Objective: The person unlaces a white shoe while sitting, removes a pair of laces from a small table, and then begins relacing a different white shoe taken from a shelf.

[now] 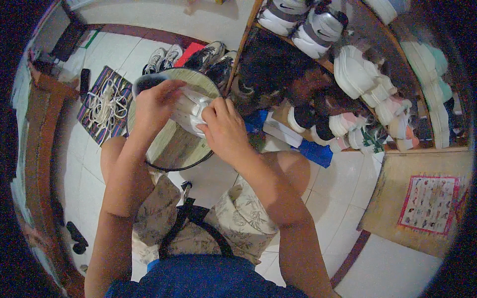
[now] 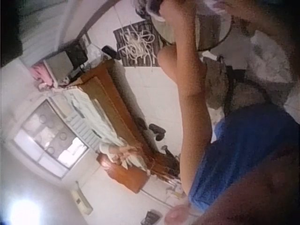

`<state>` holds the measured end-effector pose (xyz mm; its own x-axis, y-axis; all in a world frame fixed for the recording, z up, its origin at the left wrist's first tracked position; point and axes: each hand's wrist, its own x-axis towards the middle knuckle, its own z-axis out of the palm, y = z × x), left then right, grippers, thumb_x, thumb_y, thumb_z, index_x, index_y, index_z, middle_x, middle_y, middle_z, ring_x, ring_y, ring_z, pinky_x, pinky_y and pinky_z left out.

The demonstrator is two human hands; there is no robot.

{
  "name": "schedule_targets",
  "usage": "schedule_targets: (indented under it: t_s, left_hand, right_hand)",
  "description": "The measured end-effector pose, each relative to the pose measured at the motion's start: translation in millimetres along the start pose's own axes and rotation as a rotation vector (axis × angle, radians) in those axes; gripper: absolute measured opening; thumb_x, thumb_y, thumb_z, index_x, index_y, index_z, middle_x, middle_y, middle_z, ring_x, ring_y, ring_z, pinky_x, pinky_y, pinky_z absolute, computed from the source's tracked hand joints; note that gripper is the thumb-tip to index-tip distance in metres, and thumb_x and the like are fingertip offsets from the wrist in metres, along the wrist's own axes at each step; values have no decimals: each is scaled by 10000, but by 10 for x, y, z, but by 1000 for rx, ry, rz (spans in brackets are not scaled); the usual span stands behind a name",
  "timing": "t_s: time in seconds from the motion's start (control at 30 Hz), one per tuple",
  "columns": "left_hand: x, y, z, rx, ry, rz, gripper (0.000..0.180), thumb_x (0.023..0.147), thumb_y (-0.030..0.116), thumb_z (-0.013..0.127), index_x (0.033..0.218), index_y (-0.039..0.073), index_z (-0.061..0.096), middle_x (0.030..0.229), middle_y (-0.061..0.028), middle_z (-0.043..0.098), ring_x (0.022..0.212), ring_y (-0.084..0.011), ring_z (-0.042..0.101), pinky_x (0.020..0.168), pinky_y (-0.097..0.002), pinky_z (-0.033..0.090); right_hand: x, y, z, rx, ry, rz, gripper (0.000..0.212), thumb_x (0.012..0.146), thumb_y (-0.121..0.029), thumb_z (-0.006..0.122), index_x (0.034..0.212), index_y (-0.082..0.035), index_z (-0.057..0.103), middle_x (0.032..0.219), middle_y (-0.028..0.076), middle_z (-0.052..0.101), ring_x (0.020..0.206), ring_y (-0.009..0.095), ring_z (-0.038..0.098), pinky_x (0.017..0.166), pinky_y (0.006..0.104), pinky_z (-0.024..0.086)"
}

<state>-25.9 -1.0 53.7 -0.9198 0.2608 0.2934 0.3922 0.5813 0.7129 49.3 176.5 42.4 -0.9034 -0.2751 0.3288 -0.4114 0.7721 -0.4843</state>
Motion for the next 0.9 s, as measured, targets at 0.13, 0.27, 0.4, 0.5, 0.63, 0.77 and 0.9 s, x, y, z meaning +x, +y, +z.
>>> schedule_targets:
  t_s: [0.13, 0.27, 0.4, 0.5, 0.63, 0.77, 0.9]
  left_hand:
    - [10, 82, -219, 65, -197, -47, 277, 799, 143, 661, 1075, 131, 643, 845, -152, 663, 740, -280, 657, 675, -364, 500]
    - [58, 57, -429, -70, -564, -20, 512, 719, 141, 753, 1195, 132, 566, 931, -164, 654, 840, -296, 645, 741, -372, 493]
    - [18, -36, -339, -121, -524, 66, 584, 636, 83, 789, 1179, 120, 577, 969, -157, 651, 892, -313, 631, 769, -369, 483]
    - [46, 61, -289, -71, -508, 3, 595, 622, 20, 764, 1183, 94, 581, 1066, -127, 654, 972, -285, 631, 829, -346, 482]
    - [8, 92, -300, -42, -532, -71, 565, 632, 10, 750, 1167, 114, 600, 1082, -132, 650, 974, -282, 628, 834, -343, 480]
    - [-2, -23, -275, -149, -468, 111, 427, 702, 92, 714, 1116, 165, 643, 789, -150, 641, 713, -271, 617, 677, -360, 471]
    - [49, -224, -136, -466, -479, -123, 288, 796, 69, 630, 1079, 108, 666, 808, -87, 660, 700, -172, 591, 670, -298, 458]
  right_hand:
    - [54, -29, -37, -111, 77, 9, 225, 736, -159, 700, 799, -57, 509, 873, 85, 509, 855, 295, 502, 718, 385, 401]
    - [38, -63, -98, -99, -70, 101, 202, 772, -206, 668, 849, -53, 560, 840, 123, 606, 836, 325, 572, 724, 429, 410]
    - [40, -152, -133, -65, -258, 215, 213, 834, -258, 595, 781, -51, 596, 682, 152, 634, 654, 371, 611, 649, 476, 448]
    - [4, -193, -93, 42, -313, 192, 251, 850, -270, 565, 729, -55, 610, 638, 176, 616, 616, 388, 611, 605, 497, 464]
    - [-22, -227, -5, 231, -332, 18, 261, 854, -272, 551, 705, -66, 613, 614, 183, 598, 611, 397, 602, 596, 495, 468]
    - [-38, -296, -59, 221, -398, -1, 294, 858, -309, 563, 705, -62, 609, 622, 170, 599, 609, 385, 602, 581, 481, 461]
    - [28, -256, -201, 325, -336, 288, 274, 860, -320, 595, 785, -62, 648, 663, 161, 616, 624, 349, 612, 571, 429, 464]
